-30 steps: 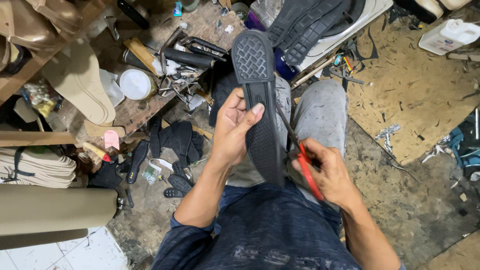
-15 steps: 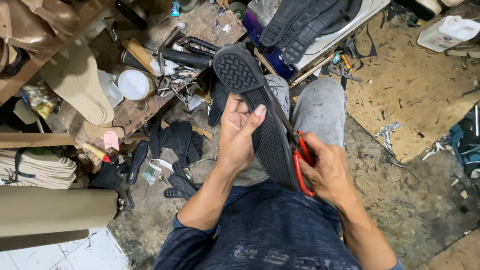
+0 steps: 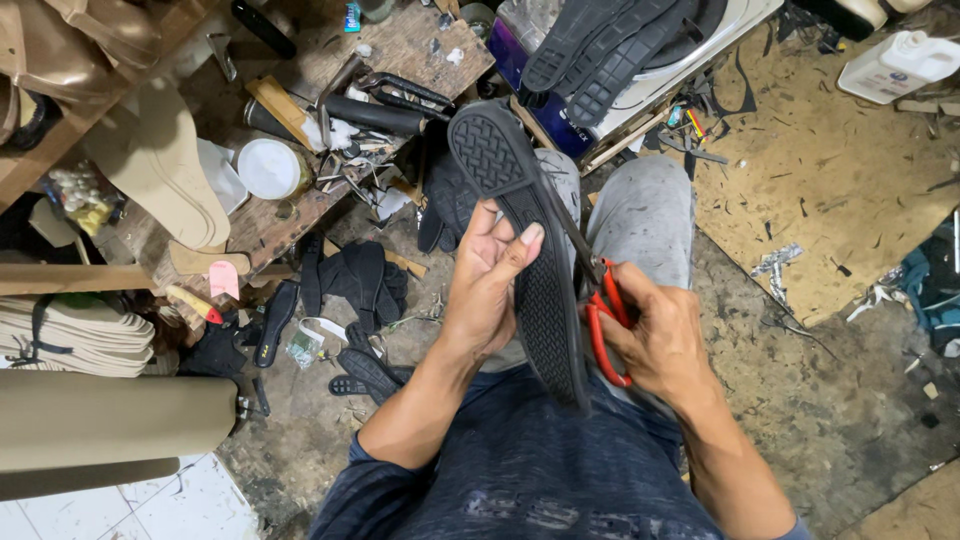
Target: The person trims the edges of a black rubber shoe sole using red-handled shears. They hold the sole in the left hand and cut along the perimeter, rotating the sole to access different sides. Trimmed rubber pieces fall onto the floor.
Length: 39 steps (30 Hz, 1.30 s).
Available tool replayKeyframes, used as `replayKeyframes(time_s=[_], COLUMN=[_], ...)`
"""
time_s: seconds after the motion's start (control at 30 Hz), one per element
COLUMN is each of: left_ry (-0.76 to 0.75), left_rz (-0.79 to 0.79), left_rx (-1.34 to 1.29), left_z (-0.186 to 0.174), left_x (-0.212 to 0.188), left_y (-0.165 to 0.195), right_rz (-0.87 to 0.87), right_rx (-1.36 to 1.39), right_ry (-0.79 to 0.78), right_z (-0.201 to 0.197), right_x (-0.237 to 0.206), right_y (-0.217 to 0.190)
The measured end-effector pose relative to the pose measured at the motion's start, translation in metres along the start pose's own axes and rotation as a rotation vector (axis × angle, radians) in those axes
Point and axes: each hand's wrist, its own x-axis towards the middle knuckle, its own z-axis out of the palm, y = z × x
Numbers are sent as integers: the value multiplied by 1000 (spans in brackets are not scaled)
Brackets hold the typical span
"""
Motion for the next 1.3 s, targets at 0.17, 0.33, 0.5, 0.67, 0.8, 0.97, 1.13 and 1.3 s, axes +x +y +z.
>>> replayKeyframes(time_s=[0.17,0.33,0.5,0.67,0.8,0.97,1.13,1.3], left_ry=[-15,-35,12,16,57,-59,20,-60], left_rz=[-11,-35,20,145,220,190,65,166], left_rx=[9,-28,-19,82,91,-79,-153,-168], left_z=[2,5,2,-4,-24,-31,-26,-27], left_x=[-2,-5,-3,3,16,19,16,14], left_y=[-1,-6,-13,-18,3,16,15,9], right_rz=[-44,-110,24,81,-68,-40,-150,-247], right_rx=[-12,-17,321,660,729,739,-4,-213], right_ry=[12,72,-59,-184,-254,-222,35,154], right_z=[0,-2,5,8,9,6,7,9], right_x=[1,5,2,-13,-19,-17,-7,-5], right_y=[0,6,12,24,37,37,15,-2])
